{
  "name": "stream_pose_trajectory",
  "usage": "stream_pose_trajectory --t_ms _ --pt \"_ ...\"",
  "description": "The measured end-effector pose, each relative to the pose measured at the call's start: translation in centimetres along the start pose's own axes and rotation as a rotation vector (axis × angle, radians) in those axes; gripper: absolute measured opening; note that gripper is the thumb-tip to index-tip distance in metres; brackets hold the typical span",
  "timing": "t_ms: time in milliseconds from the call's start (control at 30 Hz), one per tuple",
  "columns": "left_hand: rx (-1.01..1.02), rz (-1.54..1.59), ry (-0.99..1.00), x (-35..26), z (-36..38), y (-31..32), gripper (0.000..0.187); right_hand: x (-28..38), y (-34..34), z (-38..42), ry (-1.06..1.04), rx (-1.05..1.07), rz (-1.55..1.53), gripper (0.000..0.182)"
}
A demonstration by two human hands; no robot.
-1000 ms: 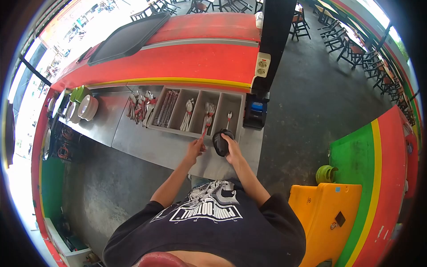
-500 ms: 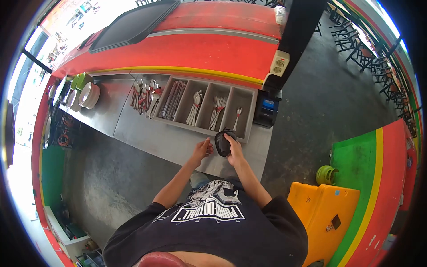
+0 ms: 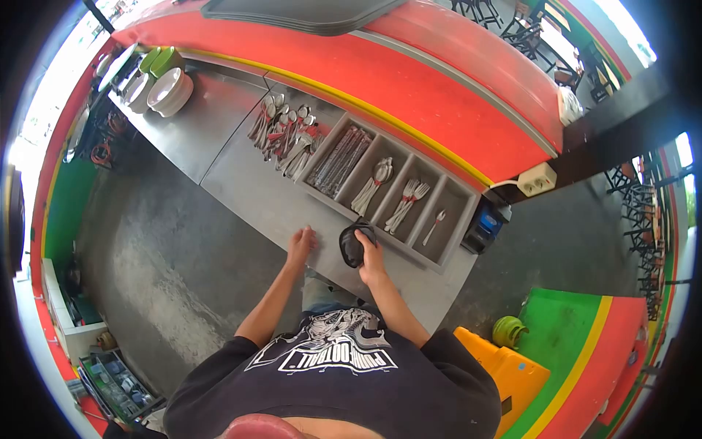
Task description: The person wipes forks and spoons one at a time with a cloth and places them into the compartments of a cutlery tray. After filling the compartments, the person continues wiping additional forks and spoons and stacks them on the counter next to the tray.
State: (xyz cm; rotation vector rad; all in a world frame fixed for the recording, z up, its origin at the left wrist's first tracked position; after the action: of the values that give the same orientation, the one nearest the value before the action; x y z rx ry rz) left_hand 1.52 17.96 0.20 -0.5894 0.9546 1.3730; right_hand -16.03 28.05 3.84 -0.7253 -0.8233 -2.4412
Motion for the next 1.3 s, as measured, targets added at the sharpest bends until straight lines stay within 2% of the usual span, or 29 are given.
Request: stream_pose_trajectory --t_ms 67,167,300,400,500,600,700,733,1000,1300 --pt "-0.021 0.051 0.052 -1.2 -2.6 -1.6 0.034 -0.4 2.7 -1.0 0.028 -0.001 0.014 0.023" --pt "-0.048 -0.078 0.209 -3.6 -5.9 -3.0 0.033 -1.0 6.6 -3.0 0.028 0.061 0.023 0.022" --pt "-0.048 -0.2 0.39 -7.2 -10.0 -3.6 0.026 -1.2 11.6 -5.1 -0.016 0.044 0.086 0.023" --pt "-0.053 -0.442 0.662 -10.4 -12.7 -3.7 0.025 -1.1 14.6 -6.2 -0.091 -0.01 0.158 0.027" --pt "0.017 -0.624 0.741 -12.4 -15.7 -3.7 0.032 -1.2 16.3 -7.0 -0.138 -0.06 0.191 0.031" --pt "-0.036 -0.935 0.94 -12.7 -18.8 -3.6 0.03 -1.7 16.4 -7.5 -0.16 -0.126 0.205 0.034" --pt "-0.03 -1.12 0.855 -12.6 -20.8 -3.6 0.023 -2.0 16.0 -7.0 -0.24 -0.205 0.223 0.035" --pt "-0.043 -1.146 0.914 -12.7 -21.0 -3.5 0.018 -1.9 15.9 -6.6 -0.258 -0.226 0.233 0.036" --pt "-0.03 -1.116 0.954 -12.3 -21.7 -3.6 0.021 -2.3 14.2 -2.9 -0.275 -0.358 0.186 0.039" --pt "-0.034 -1.183 0.916 -12.2 -22.7 -4.5 0.012 -3.2 14.1 -3.1 -0.302 -0.336 0.111 0.036"
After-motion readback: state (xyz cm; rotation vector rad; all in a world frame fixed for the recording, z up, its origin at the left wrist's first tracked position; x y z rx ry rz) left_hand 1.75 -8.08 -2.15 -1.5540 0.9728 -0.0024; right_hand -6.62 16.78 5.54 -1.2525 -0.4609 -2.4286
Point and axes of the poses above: each hand's wrist, its own z-axis away from the middle knuckle, its own y-axis out of the palm, x = y × z, the point moved 3 cm from there along -z, towards the middle knuckle, and after that the axes turned 9 degrees about z, right-handed, at the moved point
